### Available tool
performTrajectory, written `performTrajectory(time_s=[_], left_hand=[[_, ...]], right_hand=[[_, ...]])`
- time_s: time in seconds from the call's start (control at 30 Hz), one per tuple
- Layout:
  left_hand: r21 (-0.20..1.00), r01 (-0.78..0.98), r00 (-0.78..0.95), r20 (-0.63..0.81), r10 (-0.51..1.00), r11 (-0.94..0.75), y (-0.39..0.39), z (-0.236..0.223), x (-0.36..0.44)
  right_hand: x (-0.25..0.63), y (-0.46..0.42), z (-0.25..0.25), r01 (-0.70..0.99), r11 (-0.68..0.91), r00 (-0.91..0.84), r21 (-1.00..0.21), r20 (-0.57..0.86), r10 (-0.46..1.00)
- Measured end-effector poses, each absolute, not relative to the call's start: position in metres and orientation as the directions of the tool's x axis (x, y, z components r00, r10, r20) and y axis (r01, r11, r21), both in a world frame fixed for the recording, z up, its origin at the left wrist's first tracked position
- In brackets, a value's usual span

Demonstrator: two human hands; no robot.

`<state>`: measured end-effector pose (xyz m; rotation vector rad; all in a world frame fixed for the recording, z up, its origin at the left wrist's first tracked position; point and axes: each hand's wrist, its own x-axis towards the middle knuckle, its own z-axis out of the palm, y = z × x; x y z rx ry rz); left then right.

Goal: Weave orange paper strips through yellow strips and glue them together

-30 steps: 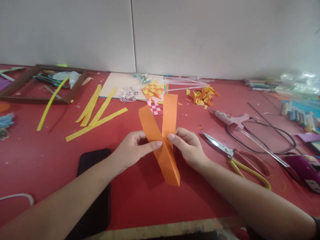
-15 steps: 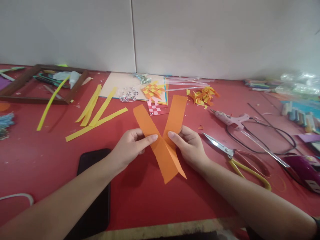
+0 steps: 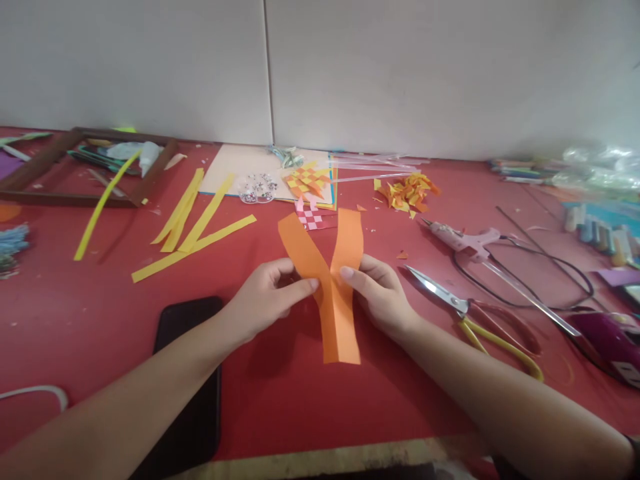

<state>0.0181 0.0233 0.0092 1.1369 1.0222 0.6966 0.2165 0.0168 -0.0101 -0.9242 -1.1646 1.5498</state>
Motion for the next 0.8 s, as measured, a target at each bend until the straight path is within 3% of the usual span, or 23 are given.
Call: performTrajectory(time_s=[0.17, 0.57, 0.67, 0.8], left_hand=[[0.958, 0.002, 0.349, -0.27, 0.897, 0.287, 0.0239, 0.0075, 0.0194], [0.947, -0.076, 0.273, -0.283, 0.919, 0.313, 0.0241, 0.0079, 0.0192], [0.933, -0.111, 0.337, -0.289, 0.896, 0.342, 0.0236, 0.0087, 0.019], [0.954, -0.016, 0.469, -0.257, 0.845, 0.299, 0.0215, 0.0108, 0.018]], right_hand=[[0.2175, 0.0162, -0.0098, -0.218, -0.106, -0.28, -0.97, -0.042, 0.959], [0.2123, 0.0186, -0.0069, -0.13, -0.099, -0.126, -0.987, -0.082, 0.989], [0.2125, 0.0188, -0.0079, -0.123, -0.075, -0.107, -0.99, -0.061, 0.992], [0.2131, 0.0181, -0.0089, -0.126, -0.079, -0.107, -0.989, -0.065, 0.992]])
